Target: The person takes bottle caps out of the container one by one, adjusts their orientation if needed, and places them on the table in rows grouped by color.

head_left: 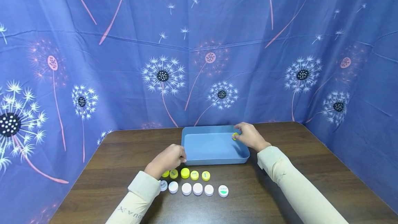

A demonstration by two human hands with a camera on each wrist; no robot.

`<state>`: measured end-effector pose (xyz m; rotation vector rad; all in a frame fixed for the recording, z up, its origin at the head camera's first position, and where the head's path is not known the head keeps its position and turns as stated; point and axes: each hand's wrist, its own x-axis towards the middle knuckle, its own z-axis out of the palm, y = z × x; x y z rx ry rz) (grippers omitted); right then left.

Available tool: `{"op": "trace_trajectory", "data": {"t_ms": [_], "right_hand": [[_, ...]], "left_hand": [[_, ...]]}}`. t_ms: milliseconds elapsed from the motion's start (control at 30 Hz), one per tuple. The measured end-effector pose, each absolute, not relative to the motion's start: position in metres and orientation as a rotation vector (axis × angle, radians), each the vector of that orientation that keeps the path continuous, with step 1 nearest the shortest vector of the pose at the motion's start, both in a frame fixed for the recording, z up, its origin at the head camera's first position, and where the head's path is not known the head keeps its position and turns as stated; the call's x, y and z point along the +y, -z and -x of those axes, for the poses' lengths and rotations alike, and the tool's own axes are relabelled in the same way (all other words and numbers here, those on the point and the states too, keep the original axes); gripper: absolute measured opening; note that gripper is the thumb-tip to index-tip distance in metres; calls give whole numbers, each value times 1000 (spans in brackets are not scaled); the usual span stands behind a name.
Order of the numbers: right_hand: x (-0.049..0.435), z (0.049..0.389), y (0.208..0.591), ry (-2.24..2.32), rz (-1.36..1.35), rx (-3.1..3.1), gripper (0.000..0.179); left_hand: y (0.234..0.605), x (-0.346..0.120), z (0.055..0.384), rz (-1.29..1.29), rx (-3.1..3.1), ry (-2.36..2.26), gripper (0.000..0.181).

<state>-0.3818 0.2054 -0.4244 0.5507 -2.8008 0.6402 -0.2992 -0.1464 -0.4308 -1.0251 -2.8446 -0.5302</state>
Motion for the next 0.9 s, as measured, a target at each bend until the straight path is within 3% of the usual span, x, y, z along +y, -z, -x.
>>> {"op": "trace_trajectory", "data": {"t_ms": [900], "right_hand": [[193, 388, 451, -165, -437, -2823, 26]], "left_hand": [[431, -147, 299, 1028, -2829, 529, 11]]}}
